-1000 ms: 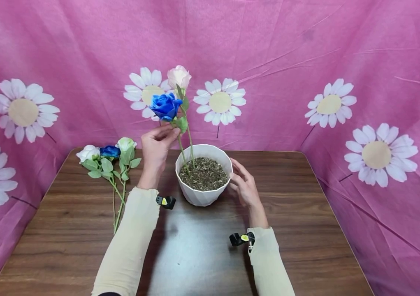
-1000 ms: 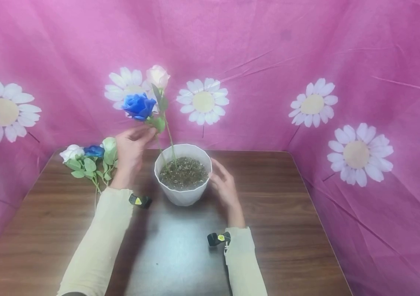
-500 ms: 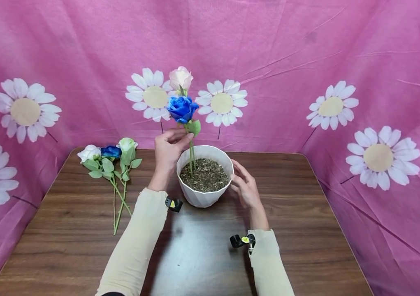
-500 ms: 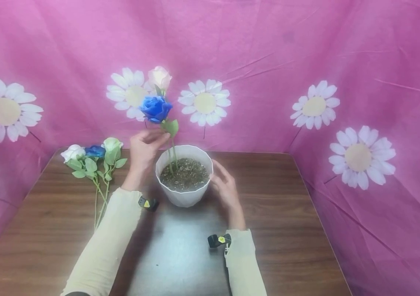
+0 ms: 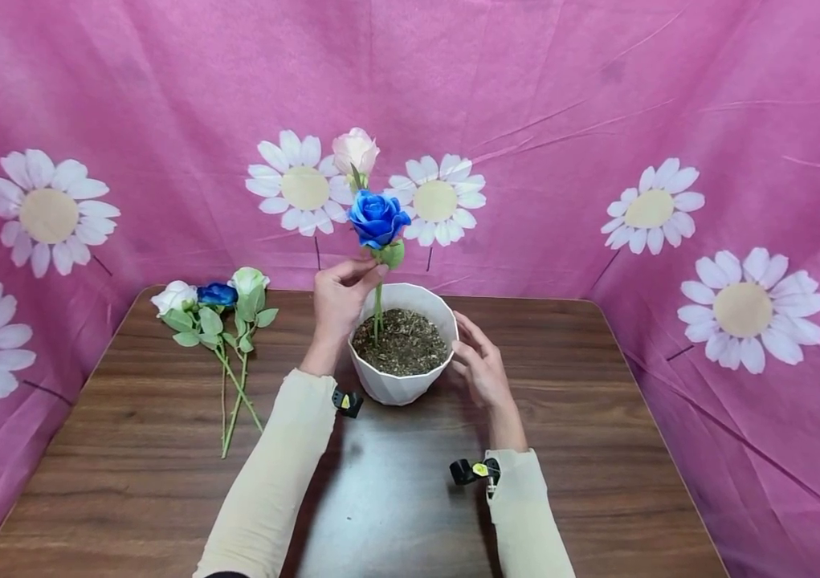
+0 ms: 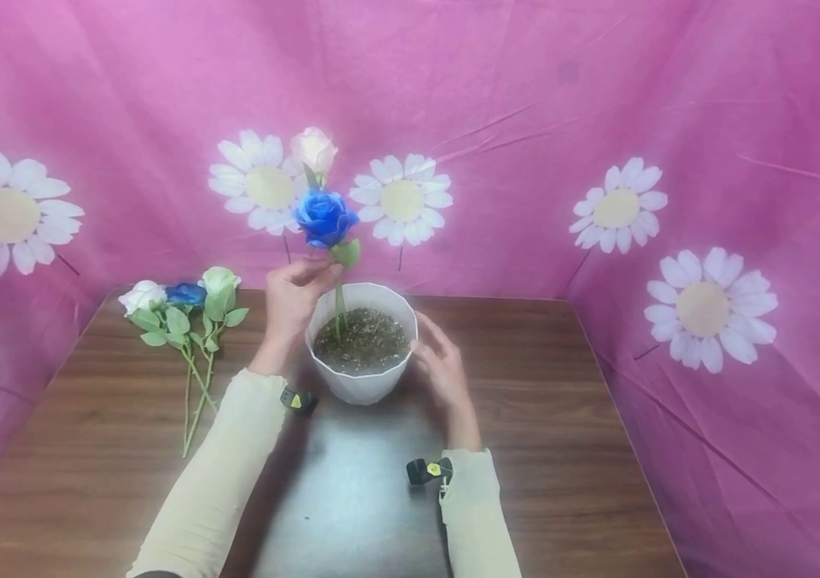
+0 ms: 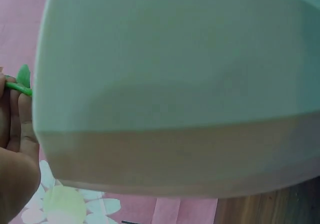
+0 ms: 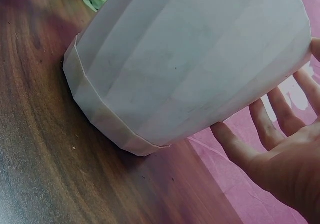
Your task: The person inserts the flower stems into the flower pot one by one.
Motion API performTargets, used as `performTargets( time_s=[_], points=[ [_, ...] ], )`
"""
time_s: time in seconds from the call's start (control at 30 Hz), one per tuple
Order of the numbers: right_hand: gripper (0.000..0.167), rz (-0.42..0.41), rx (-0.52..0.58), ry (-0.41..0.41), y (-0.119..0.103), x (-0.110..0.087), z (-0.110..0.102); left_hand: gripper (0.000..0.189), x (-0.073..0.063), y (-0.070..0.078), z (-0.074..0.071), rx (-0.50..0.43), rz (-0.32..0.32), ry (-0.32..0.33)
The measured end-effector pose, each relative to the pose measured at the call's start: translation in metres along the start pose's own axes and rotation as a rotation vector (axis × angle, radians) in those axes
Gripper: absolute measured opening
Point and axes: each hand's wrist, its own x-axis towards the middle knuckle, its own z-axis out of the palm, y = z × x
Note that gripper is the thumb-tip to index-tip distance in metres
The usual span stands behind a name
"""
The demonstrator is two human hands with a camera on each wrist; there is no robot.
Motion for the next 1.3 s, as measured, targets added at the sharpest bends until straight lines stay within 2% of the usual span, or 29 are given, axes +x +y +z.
performTargets(
  time_s=[0.17,0.33,0.53,0.63,0.77,0.87,1.1,1.3],
  points=[
    [0.056,0.003,-0.014,0.005,0.000,0.000,0.000,0.011,-0.003,-0.004,-0.001,0.036,0.036,-0.033],
    [0.056,0.004,-0.017,0.000,0.001,0.001,-0.001,0.010,-0.006,-0.007,0.000,0.040,0.048,-0.014],
    [0.057,-0.003,-0.017,0.004,0.001,0.000,-0.002,0.009,-0.011,0.007,0.004,0.059,0.065,-0.021],
    [0.057,0.008,-0.021,0.001,0.001,0.000,-0.002,0.009,-0.011,0.003,0.003,0.052,0.066,-0.013],
    [0.058,0.011,-0.018,-0.002,0.000,-0.001,-0.001,0.009,-0.008,-0.010,0.000,0.025,0.051,0.018],
    [0.058,0.009,-0.014,0.007,0.000,0.000,0.000,0.011,-0.007,-0.012,-0.003,0.022,0.034,0.019],
    [0.057,0.014,-0.011,0.004,-0.001,-0.001,0.002,0.016,-0.007,-0.004,-0.014,0.065,-0.023,0.015],
    [0.058,0.016,-0.019,0.017,-0.002,-0.002,0.002,0.019,-0.005,-0.001,-0.028,0.101,-0.056,-0.006]
  ],
)
